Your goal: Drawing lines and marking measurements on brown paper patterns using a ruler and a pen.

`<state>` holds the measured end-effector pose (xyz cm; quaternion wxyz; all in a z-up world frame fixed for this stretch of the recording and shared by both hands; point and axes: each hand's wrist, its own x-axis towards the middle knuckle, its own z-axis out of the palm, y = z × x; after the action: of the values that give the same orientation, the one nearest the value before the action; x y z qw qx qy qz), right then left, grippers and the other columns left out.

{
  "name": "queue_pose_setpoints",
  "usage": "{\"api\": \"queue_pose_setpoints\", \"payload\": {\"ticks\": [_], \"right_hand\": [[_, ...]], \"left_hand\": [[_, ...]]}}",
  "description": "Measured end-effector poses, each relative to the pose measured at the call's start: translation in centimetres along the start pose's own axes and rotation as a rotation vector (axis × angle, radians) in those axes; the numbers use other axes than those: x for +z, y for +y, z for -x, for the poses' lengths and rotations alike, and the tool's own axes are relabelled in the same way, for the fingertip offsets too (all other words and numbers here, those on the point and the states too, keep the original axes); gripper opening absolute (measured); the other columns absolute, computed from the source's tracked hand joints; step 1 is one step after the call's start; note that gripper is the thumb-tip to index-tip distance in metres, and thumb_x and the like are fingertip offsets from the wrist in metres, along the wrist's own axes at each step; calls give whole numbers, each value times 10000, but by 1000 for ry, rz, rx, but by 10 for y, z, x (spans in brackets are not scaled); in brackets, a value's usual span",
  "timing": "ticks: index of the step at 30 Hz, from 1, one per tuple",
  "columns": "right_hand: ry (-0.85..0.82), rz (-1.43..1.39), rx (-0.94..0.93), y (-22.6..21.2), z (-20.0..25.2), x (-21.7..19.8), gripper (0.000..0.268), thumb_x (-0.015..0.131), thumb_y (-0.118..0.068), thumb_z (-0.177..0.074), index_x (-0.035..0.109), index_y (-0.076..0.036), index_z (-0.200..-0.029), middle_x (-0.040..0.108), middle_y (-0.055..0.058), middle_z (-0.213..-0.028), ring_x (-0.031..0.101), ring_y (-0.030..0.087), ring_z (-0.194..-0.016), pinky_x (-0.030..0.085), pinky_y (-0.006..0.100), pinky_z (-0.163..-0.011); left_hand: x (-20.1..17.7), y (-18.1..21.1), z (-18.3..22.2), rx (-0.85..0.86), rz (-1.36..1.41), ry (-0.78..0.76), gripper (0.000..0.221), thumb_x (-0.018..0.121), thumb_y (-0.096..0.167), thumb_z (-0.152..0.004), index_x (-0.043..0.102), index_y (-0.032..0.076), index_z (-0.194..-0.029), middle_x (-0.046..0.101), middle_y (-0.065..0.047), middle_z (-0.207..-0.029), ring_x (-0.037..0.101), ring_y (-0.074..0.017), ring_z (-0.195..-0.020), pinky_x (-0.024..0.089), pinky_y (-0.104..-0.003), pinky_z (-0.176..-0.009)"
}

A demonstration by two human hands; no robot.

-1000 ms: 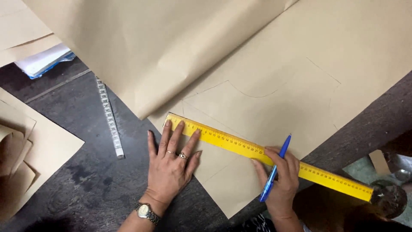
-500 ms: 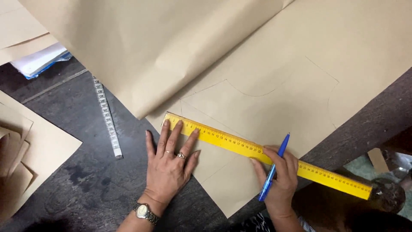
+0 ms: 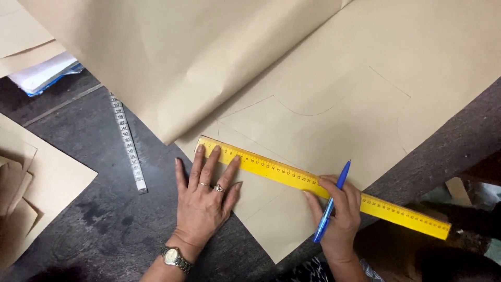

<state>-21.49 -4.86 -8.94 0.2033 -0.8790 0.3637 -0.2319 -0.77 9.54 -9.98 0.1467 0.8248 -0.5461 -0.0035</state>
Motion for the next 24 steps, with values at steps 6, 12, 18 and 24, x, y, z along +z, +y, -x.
{"api": "queue_pose_setpoints", "payload": {"ticks": [6, 12, 18, 24], "right_hand": [[36, -2, -38, 4, -1, 1, 319, 772, -133, -823, 609, -38, -1081, 642, 136, -1096, 606, 279, -1040, 468, 415, -921], [38, 6, -26, 3, 0, 1, 353, 786, -162, -821, 598, -55, -1099, 654, 120, -1103, 604, 271, -1047, 489, 377, -899], [42, -2, -12, 4, 0, 1, 373, 791, -151, -821, 582, -74, -1121, 638, 111, -1117, 591, 263, -1066, 470, 405, -948], [46, 20, -37, 5, 1, 2, 362, 774, -190, -840, 577, -74, -1121, 654, 112, -1097, 606, 266, -1034, 500, 378, -891]], "left_hand": [[-9, 8, -10, 18, -43, 28, 558, 578, 456, -930, 445, 226, -1421, 430, -138, -1479, 411, -336, -1371, 259, -582, -1143], [-20, 18, -19, 90, -147, -133, 647, 465, 594, -899, 468, 168, -1386, 487, -321, -1348, 508, -433, -1237, 348, -533, -1101], [-13, 21, -20, 193, -328, -317, 894, 333, 834, -765, 198, 365, -1514, 327, -442, -1353, 405, -519, -1235, 322, -531, -1064], [-8, 28, -24, 222, -385, -385, 920, 355, 885, -648, 168, 493, -1459, 332, -522, -1290, 453, -593, -1149, 346, -590, -1012]]}}
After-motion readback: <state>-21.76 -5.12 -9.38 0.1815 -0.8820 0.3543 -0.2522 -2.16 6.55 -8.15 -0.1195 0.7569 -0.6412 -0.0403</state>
